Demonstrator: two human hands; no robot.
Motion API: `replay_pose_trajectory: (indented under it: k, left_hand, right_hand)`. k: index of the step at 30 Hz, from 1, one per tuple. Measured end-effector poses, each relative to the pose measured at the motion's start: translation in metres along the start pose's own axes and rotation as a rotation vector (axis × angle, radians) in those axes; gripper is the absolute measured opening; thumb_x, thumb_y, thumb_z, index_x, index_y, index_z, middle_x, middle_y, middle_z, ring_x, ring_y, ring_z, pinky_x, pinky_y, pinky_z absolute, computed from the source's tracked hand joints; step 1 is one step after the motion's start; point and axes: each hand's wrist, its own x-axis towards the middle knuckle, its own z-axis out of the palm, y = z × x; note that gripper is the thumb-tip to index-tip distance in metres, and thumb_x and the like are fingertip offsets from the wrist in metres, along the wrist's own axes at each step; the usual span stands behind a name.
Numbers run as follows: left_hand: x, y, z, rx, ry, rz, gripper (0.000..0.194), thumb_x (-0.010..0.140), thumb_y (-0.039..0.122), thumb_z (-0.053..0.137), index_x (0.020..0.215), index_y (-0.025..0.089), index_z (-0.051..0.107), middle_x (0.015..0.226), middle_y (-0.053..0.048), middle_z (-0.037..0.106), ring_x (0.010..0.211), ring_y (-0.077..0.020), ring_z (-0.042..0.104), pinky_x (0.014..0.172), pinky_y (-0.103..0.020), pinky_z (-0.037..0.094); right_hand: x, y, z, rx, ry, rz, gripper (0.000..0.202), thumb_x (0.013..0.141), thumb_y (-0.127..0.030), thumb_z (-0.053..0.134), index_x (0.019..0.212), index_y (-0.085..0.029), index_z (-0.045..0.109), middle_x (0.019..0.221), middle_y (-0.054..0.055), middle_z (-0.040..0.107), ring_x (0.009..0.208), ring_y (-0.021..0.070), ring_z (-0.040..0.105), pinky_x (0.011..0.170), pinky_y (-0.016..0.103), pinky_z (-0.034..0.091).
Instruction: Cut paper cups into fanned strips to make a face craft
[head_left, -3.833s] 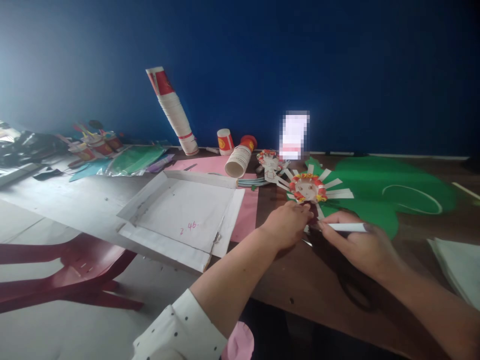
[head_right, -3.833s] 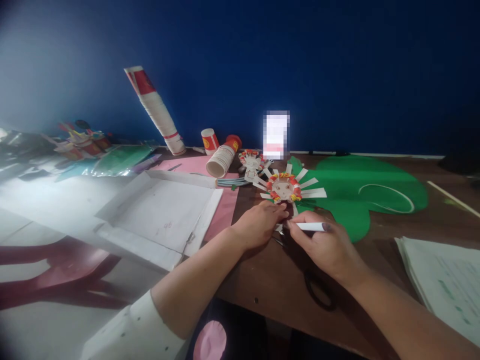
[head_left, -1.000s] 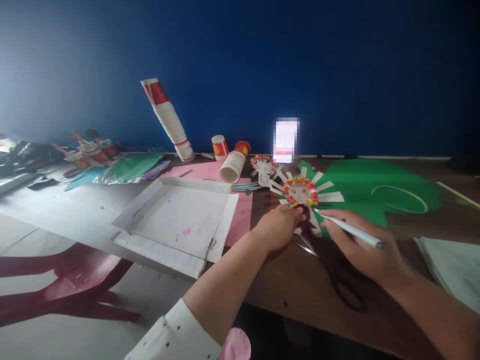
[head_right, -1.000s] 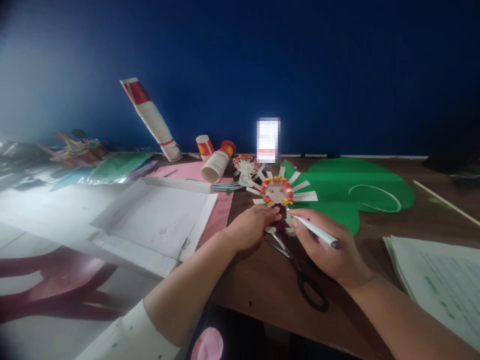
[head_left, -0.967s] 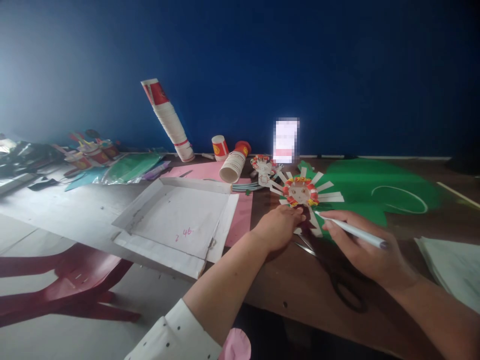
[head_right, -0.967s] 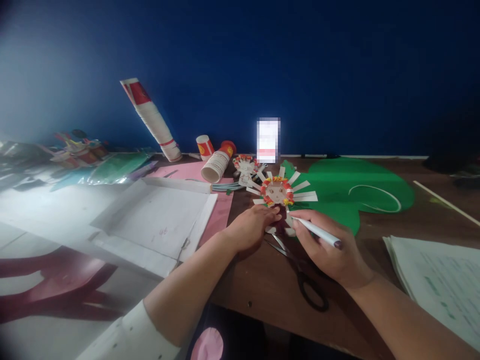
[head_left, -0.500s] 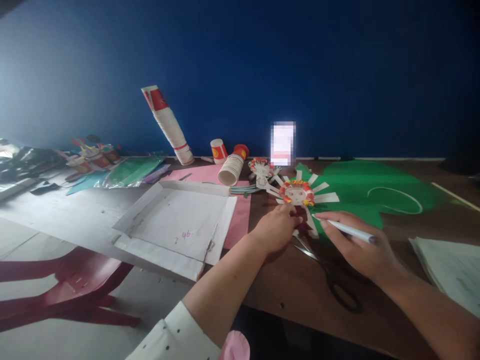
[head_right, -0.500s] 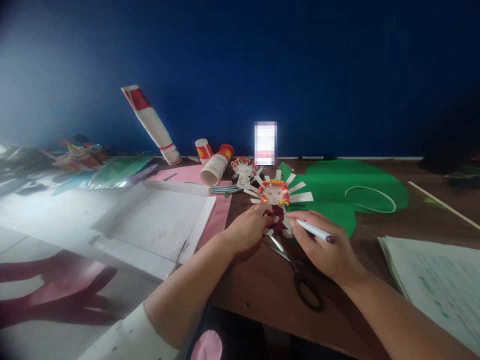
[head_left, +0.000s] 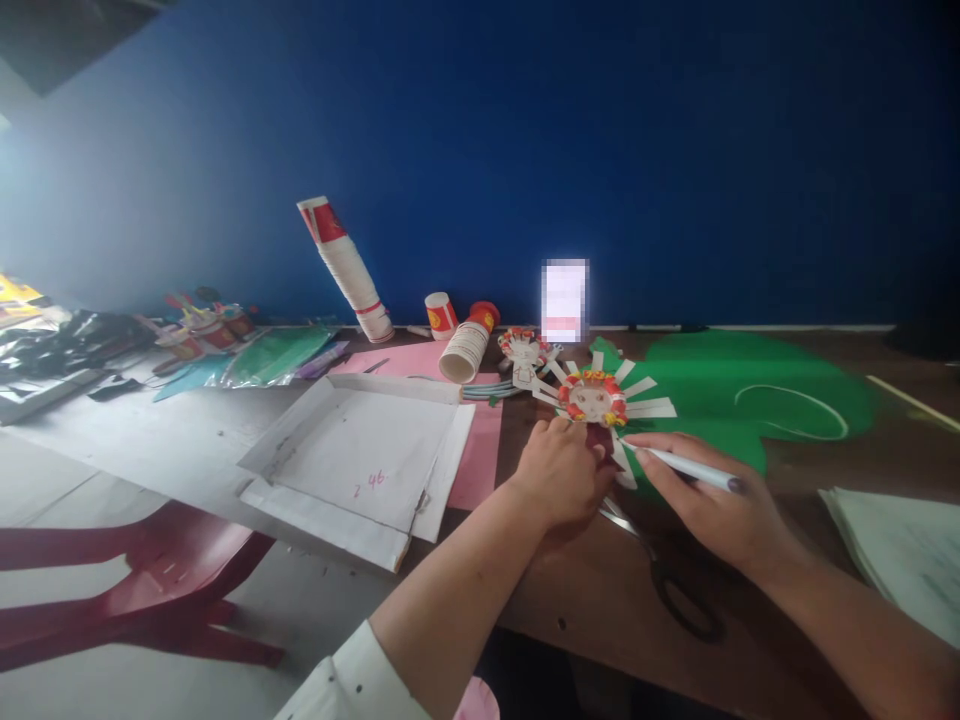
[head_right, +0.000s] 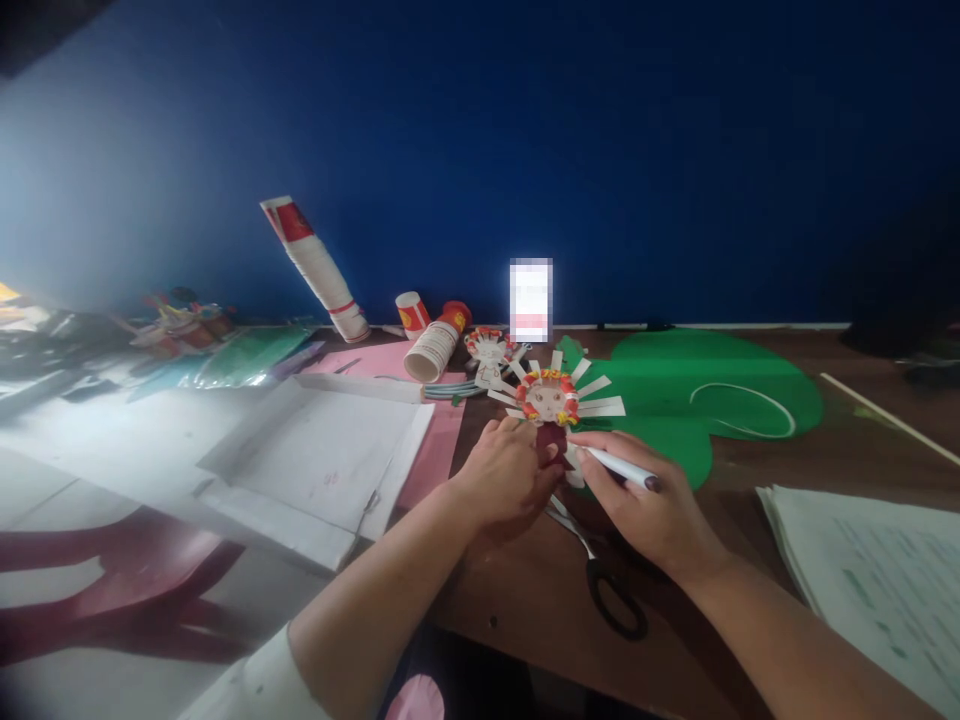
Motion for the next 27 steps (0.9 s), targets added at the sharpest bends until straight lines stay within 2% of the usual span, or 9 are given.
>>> replay_pose_trajectory:
  k: [2,5,10,13,19,23,27]
  left_hand:
    - [0.0,0.004,0.001,-0.009,-0.006,-0.029,0.044,0.101,0.045,0.038,0.105,0.018,0.072,0.108,-0.012,0.066,0.108,-0.0308,0.057,0.09,-0.046,0.046]
    - [0.001,0.01,0.008,-0.016,-0.001,-0.064,0.038,0.101,0.04,0.041,0.109,0.017,0.07,0.106,-0.011,0.068,0.108,-0.0299,0.058,0.091,-0.044,0.045]
    - [0.003,0.015,0.018,-0.033,-0.009,-0.147,0.033,0.1,0.038,0.045,0.111,0.018,0.069,0.103,-0.01,0.071,0.102,-0.0285,0.061,0.088,-0.044,0.046]
    - [0.002,0.016,0.019,-0.049,-0.018,-0.169,0.032,0.1,0.037,0.046,0.11,0.018,0.07,0.101,-0.01,0.072,0.101,-0.0282,0.063,0.086,-0.043,0.047]
    - [0.002,0.015,0.015,-0.092,-0.038,-0.169,0.034,0.101,0.031,0.04,0.103,0.016,0.071,0.098,-0.011,0.072,0.098,-0.0285,0.064,0.085,-0.044,0.047]
    - [0.003,0.014,0.014,-0.109,-0.073,-0.156,0.03,0.097,0.023,0.043,0.097,0.014,0.071,0.097,-0.013,0.072,0.098,-0.0275,0.063,0.086,-0.043,0.047]
    - [0.004,0.013,0.014,-0.111,-0.071,-0.154,0.031,0.099,0.025,0.041,0.106,0.016,0.07,0.099,-0.012,0.072,0.1,-0.0281,0.063,0.087,-0.044,0.047]
  right_hand:
    - [0.001,0.0,0.001,0.009,-0.005,0.008,0.018,0.093,-0.037,0.06,0.099,-0.028,0.075,0.105,0.005,0.079,0.097,0.0269,0.075,0.092,0.04,0.058]
    - [0.005,-0.002,0.001,0.018,-0.018,0.043,0.021,0.092,-0.038,0.059,0.098,-0.027,0.076,0.104,0.005,0.08,0.095,0.0268,0.075,0.089,0.039,0.059]
    - [0.023,-0.01,-0.004,-0.008,-0.088,0.157,0.019,0.089,-0.037,0.059,0.087,-0.028,0.076,0.073,-0.001,0.079,0.064,0.0222,0.074,0.063,0.032,0.06]
    - [0.034,-0.012,-0.003,-0.036,-0.125,0.137,0.018,0.088,-0.034,0.059,0.082,-0.029,0.075,0.072,-0.001,0.079,0.056,0.0197,0.071,0.056,0.03,0.057]
    - [0.035,-0.006,0.014,-0.167,-0.093,0.042,0.01,0.084,-0.033,0.061,0.081,-0.028,0.07,0.08,0.0,0.079,0.071,0.021,0.075,0.064,0.03,0.056]
    - [0.029,0.003,0.024,-0.221,-0.063,-0.005,0.012,0.087,-0.035,0.06,0.086,-0.027,0.068,0.084,0.002,0.08,0.074,0.0225,0.075,0.063,0.031,0.055]
    - [0.026,0.006,0.021,-0.209,0.003,0.045,0.015,0.088,-0.038,0.06,0.09,-0.027,0.069,0.091,0.004,0.08,0.082,0.0253,0.076,0.069,0.033,0.057]
